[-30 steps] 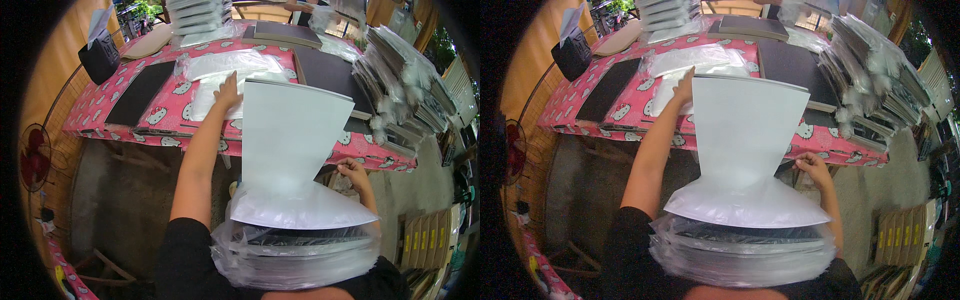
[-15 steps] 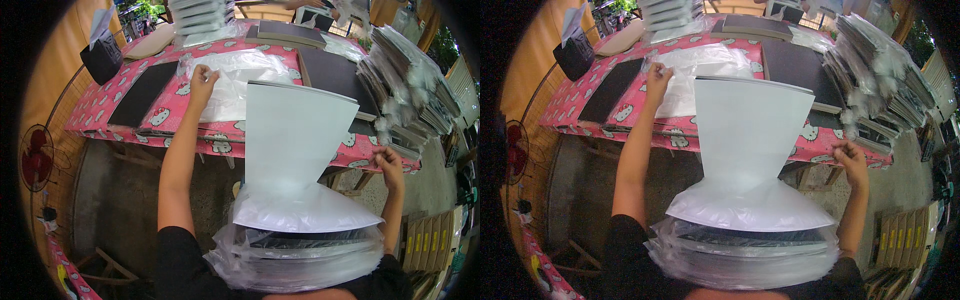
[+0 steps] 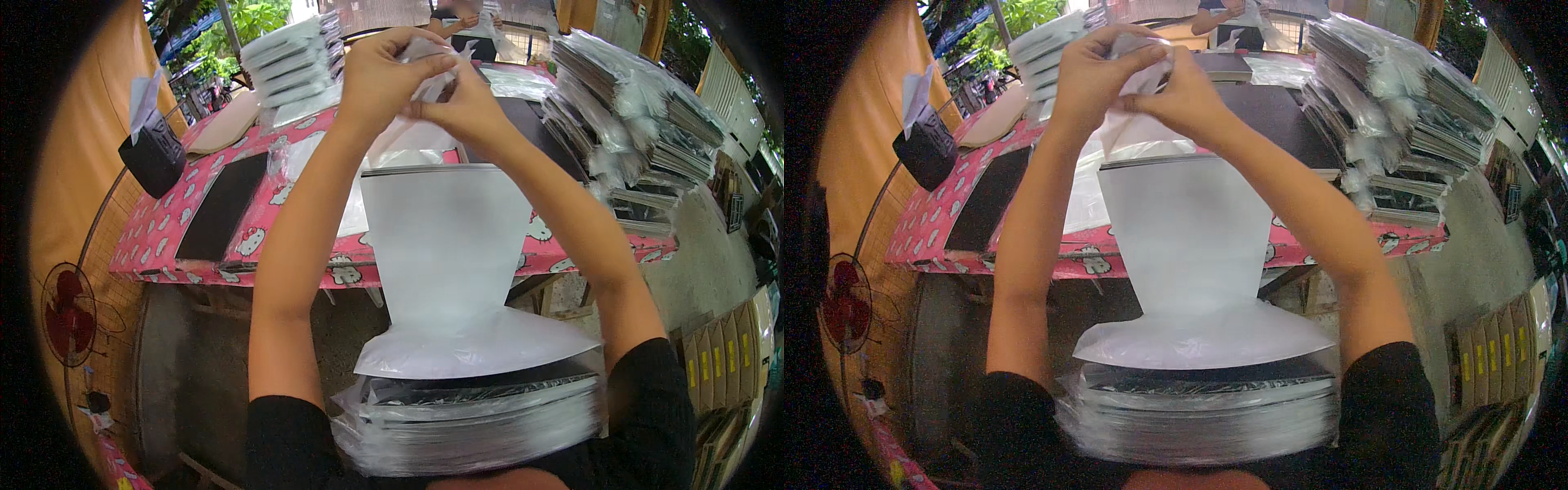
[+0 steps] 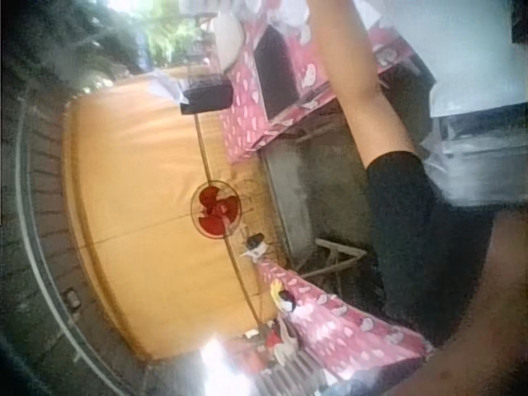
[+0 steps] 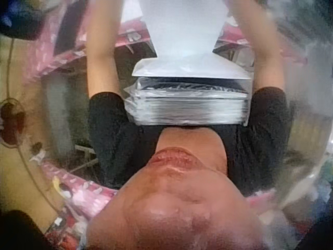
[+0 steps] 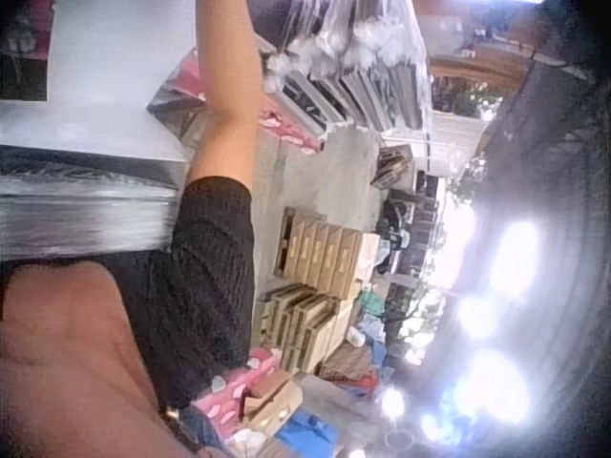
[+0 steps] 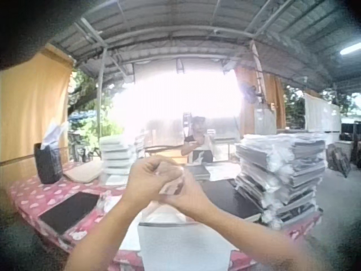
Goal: The person wraps individual black-covered notebooks in clear plastic sheets and stacks them on top of one another.
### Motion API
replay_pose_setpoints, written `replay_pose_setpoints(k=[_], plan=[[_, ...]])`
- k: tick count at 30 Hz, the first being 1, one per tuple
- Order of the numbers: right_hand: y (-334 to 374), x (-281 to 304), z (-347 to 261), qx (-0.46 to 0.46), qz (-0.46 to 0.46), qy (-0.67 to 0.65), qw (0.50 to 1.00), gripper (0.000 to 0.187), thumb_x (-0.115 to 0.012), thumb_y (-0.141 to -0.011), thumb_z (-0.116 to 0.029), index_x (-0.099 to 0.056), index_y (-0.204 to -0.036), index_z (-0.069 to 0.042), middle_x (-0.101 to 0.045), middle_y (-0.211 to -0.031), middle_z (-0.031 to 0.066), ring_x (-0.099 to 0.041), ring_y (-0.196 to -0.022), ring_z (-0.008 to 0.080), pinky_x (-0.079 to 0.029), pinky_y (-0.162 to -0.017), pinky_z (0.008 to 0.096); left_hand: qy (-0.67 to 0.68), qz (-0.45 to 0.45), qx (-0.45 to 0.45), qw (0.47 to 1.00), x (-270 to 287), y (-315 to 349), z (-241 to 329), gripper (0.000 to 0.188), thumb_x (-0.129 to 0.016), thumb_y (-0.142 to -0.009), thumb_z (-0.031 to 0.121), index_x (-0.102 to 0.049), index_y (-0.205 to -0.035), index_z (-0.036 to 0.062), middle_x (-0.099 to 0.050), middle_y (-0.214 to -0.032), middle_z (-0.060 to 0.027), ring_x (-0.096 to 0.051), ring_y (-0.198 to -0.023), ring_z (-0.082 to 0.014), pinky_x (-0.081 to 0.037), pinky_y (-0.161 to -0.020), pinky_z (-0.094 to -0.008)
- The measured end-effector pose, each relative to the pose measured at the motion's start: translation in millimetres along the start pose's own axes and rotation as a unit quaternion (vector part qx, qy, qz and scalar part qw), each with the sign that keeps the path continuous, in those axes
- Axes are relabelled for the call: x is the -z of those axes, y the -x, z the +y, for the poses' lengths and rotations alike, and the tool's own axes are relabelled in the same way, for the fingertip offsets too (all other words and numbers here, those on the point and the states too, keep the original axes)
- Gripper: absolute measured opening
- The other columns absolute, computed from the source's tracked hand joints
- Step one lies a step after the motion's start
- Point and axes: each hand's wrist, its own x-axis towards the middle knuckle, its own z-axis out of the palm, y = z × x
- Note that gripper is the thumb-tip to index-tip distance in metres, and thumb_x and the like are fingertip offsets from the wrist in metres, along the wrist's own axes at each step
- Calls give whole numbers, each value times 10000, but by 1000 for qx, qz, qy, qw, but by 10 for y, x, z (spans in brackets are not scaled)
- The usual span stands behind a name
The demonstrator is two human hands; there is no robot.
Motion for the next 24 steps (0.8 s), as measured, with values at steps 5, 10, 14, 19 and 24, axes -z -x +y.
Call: replay_pose_setpoints(k=[5, 10, 14, 19, 24], plan=[[4, 471, -8, -16, -66, 108, 992, 168, -608, -749, -149, -593, -818, 3, -551, -671, 1, -501, -649, 78, -408, -603, 224, 179, -25, 227, 957, 276, 349, 57, 333, -676, -677, 56, -543, -968, -36, -585, -876, -80, -544, -790, -119, -442, -664, -227], [175, 637, -67, 9, -25, 248, 968, 130, -583, -757, -105, -577, -821, 8, -534, -673, -7, -478, -647, 69, -392, -603, 200, 199, 120, 157, 960, 142, 691, -217, 358, -670, -687, 43, -485, -986, -26, -571, -861, -78, -545, -765, -132, -432, -702, -232], [247, 730, -55, 0, 3, 237, 972, 114, -576, -757, -88, -554, -809, 11, -514, -669, -16, -464, -645, 63, -386, -603, 197, 368, 181, 137, 902, -158, 783, -6, 282, -632, -719, 20, -487, -960, 0, -573, -856, -80, -545, -808, -144, -440, -754, -263], [361, 837, -207, -6, -44, 148, 988, 117, -602, -737, -89, -554, -795, 0, -503, -672, -23, -440, -633, 56, -353, -564, 192, 476, 56, 328, 814, -66, 878, -120, 257, -613, -753, 80, -512, -984, 29, -576, -942, -75, -533, -895, -143, -432, -815, -281], [449, 857, -214, -5, -9, 285, 958, 135, -614, -729, -126, -573, -781, -8, -527, -650, 15, -463, -599, 96, -356, -538, 218, 405, 158, 215, 875, -250, 915, 13, 224, -630, -745, 84, -514, -927, 24, -583, -905, -67, -550, -829, -128, -444, -738, -234]])
